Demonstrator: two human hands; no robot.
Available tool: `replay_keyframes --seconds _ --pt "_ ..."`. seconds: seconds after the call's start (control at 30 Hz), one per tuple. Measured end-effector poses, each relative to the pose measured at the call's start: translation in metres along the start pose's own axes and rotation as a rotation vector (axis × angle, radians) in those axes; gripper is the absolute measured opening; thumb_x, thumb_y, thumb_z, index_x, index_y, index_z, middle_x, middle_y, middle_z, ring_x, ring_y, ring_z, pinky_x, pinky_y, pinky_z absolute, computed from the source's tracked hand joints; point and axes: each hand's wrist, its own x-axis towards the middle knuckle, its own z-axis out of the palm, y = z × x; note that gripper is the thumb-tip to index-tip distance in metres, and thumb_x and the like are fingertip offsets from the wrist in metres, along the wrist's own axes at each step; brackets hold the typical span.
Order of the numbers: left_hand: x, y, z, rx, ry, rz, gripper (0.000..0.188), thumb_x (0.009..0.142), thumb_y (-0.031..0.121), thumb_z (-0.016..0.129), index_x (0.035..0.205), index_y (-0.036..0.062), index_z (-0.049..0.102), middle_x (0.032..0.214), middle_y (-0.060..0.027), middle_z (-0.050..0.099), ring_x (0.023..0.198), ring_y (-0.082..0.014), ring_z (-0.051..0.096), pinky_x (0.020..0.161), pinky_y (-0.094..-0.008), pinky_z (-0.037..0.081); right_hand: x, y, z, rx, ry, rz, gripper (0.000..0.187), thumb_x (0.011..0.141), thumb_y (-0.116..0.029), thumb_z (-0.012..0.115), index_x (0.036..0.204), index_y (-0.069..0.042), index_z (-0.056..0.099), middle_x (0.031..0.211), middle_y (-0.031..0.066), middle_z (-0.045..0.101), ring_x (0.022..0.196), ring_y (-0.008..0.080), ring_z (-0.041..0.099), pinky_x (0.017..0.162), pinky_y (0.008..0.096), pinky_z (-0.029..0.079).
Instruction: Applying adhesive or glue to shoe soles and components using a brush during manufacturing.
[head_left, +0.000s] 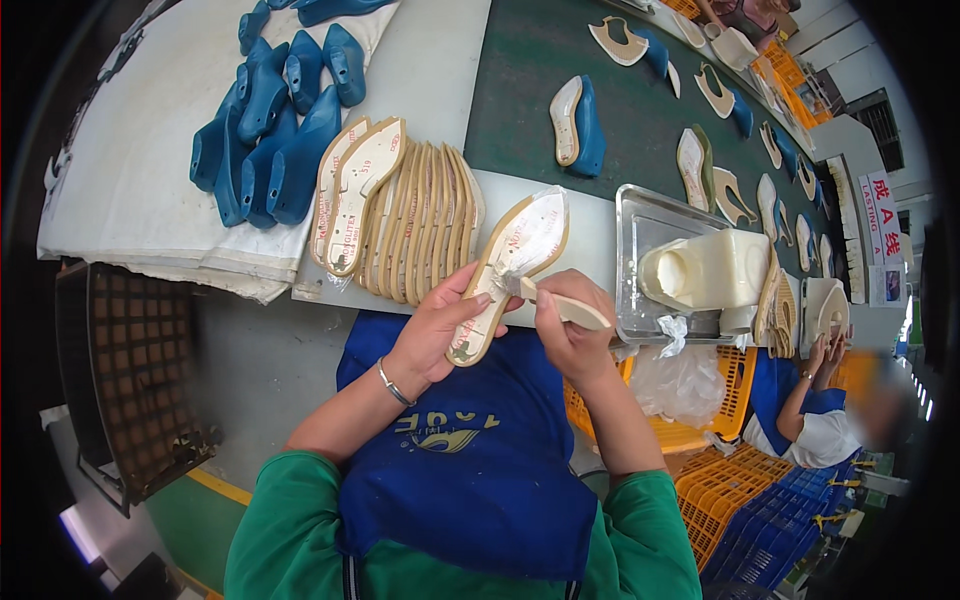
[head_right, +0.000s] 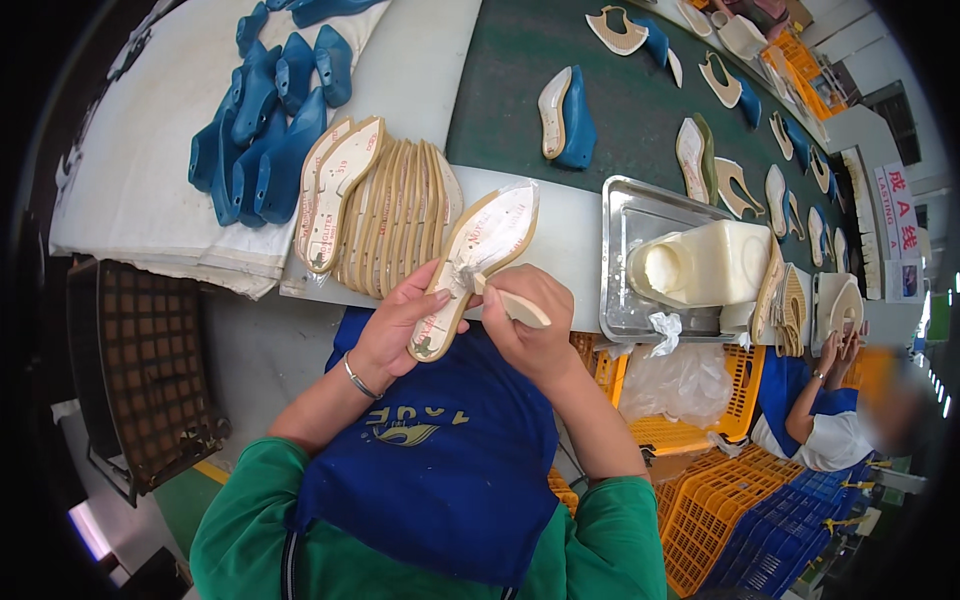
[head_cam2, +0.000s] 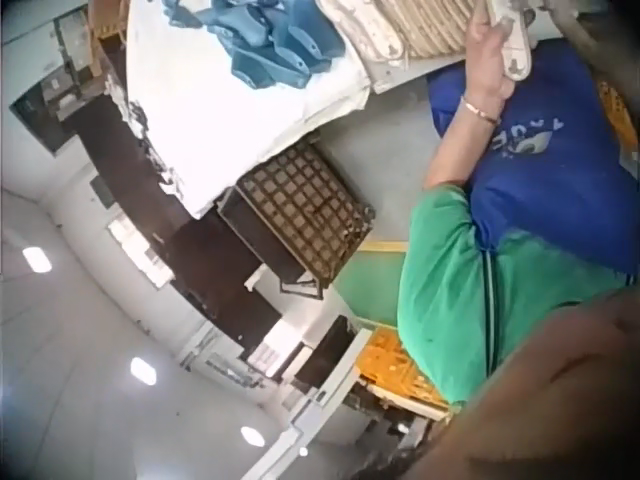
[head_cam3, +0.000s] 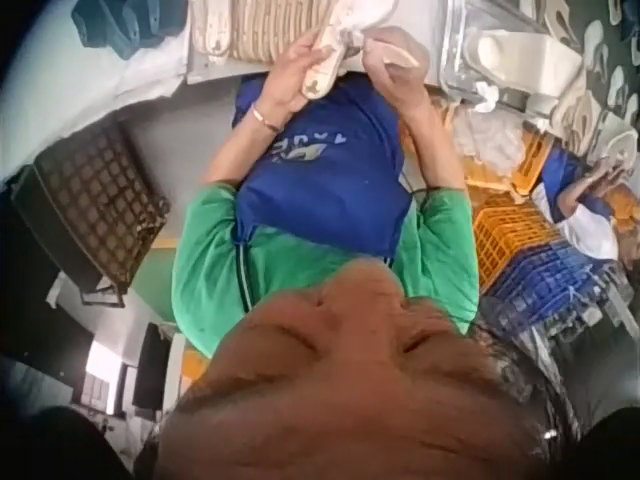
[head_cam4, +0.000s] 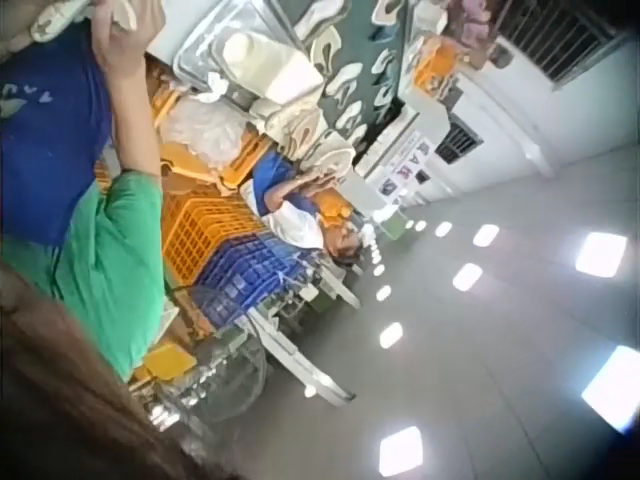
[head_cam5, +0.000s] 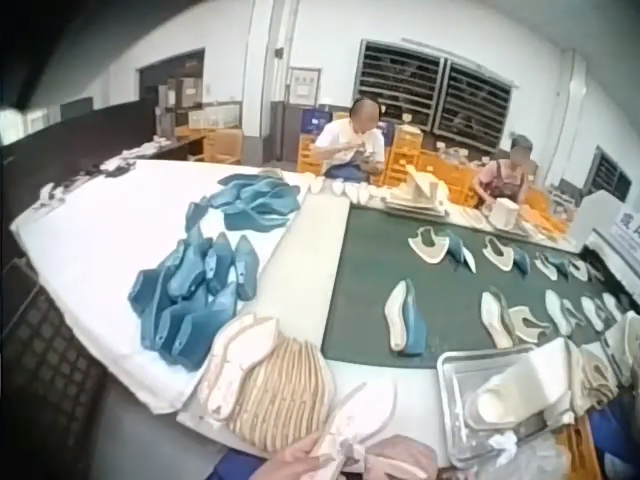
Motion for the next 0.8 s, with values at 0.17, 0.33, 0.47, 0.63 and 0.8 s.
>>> replay_keyframes --seconds 0.17,0.33,0.47,0.63,0.8 --pt "-0.001 0.004 0.003 -0.012 0.018 0.016 0.054 0.097 0.002 0.048 0.148 0.0022 0.031 0.136 -0.0163 0.053 0.119 -0.0271 0.059 0.082 -0.0311 0.06 0.012 0.015 -0.015 -0.182 0.136 0.056 0.005 0.081 -0.001 0.066 0.083 0.0 0.061 0.074 0.013 0.063 0.06 0.0266 0.061 0.055 0.0346 0.047" --pt "0.0 0.002 0.005 -0.004 0.041 0.023 0.053 0.097 0.002 0.049 0.148 0.0019 0.032 0.136 -0.0159 0.054 0.119 -0.0261 0.06 0.082 -0.0308 0.06 0.003 0.002 -0.006 -0.082 -0.017 -0.052 0.006 0.079 -0.001 0.066 0.084 -0.001 0.062 0.074 0.0121 0.062 0.06 0.0255 0.06 0.056 0.0332 0.047" --pt "0.0 0.003 0.008 0.056 0.07 0.031 0.053 0.097 0.002 0.05 0.148 0.0014 0.033 0.135 -0.0148 0.055 0.118 -0.0242 0.06 0.081 -0.0293 0.059 0.001 0.009 -0.004 0.038 0.064 0.119 0.004 0.084 -0.003 0.065 0.085 0.0 0.062 0.075 0.0118 0.064 0.063 0.0204 0.063 0.057 0.029 0.047" --pt "-0.007 0.002 0.019 0.26 0.108 0.066 0.053 0.097 0.001 0.049 0.147 0.001 0.034 0.132 -0.0132 0.056 0.117 -0.0216 0.06 0.082 -0.0273 0.057 0.028 0.02 -0.006 0.015 0.196 0.3 0.009 0.094 -0.005 0.058 0.092 0.003 0.061 0.081 0.0094 0.063 0.07 0.0149 0.064 0.065 0.0256 0.05" --pt "-0.003 -0.003 0.014 0.346 0.107 0.115 0.052 0.097 0.002 0.049 0.148 0.0021 0.034 0.129 -0.0094 0.058 0.114 -0.0147 0.06 0.083 -0.0251 0.052 0.008 -0.011 0.004 -0.022 0.07 0.114 0.007 0.087 -0.005 0.067 0.086 0.0 0.062 0.076 0.0102 0.065 0.065 0.0197 0.064 0.059 0.0291 0.049"
